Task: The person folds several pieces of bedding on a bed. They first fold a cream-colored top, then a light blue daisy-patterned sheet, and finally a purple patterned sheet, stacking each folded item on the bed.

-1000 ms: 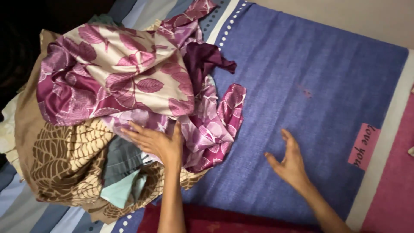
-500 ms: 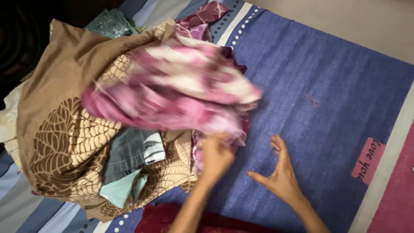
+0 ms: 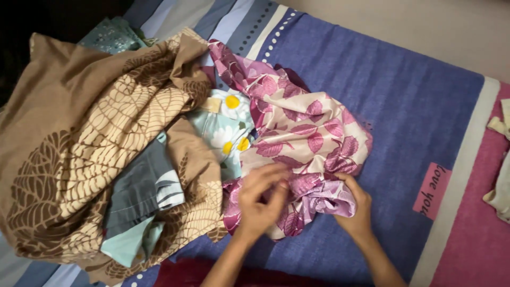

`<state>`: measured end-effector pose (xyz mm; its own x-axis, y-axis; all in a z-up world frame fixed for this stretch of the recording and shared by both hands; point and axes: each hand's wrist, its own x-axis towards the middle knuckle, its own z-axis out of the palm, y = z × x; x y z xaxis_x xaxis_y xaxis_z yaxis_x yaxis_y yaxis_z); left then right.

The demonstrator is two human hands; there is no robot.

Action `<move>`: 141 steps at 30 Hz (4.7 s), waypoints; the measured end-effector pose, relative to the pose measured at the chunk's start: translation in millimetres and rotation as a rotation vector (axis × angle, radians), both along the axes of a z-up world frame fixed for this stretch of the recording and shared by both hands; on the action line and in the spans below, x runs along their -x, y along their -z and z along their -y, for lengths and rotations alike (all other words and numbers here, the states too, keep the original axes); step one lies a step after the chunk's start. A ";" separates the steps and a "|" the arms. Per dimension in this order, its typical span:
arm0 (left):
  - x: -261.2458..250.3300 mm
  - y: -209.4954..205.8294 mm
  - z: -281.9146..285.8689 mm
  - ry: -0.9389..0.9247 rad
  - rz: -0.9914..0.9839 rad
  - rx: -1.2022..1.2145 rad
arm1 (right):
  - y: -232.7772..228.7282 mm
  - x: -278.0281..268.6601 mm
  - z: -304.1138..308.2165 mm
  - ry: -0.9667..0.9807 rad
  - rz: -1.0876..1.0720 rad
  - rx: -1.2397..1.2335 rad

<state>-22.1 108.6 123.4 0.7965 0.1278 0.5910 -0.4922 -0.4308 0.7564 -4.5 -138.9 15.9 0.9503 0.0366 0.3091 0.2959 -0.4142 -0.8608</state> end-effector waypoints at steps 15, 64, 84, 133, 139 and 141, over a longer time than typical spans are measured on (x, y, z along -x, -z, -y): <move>-22.0 46.6 2.3 -0.104 -0.381 -0.029 | -2.2 -30.5 216.8 0.638 0.248 -0.959; -28.8 90.7 10.9 0.067 -0.549 0.048 | -60.5 -21.6 195.5 0.675 -0.210 -0.122; -6.6 89.7 34.7 0.474 -0.977 -0.600 | -36.9 -28.1 17.3 0.122 -0.696 0.779; 39.7 -94.7 -122.2 0.310 -0.217 1.264 | -72.5 1.8 258.5 0.587 -0.243 0.172; 47.5 -130.5 -63.6 0.283 -0.563 0.684 | -158.0 27.3 217.5 0.528 -0.156 0.386; 62.6 -128.4 -39.0 0.296 -0.668 0.540 | -174.5 58.9 167.0 0.357 -0.132 0.352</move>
<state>-84.8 147.6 251.8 0.9962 -0.0111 -0.0869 0.0876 0.1394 0.9864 -63.4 -305.8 190.5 0.9528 -0.2166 0.2128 -0.0184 -0.7407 -0.6716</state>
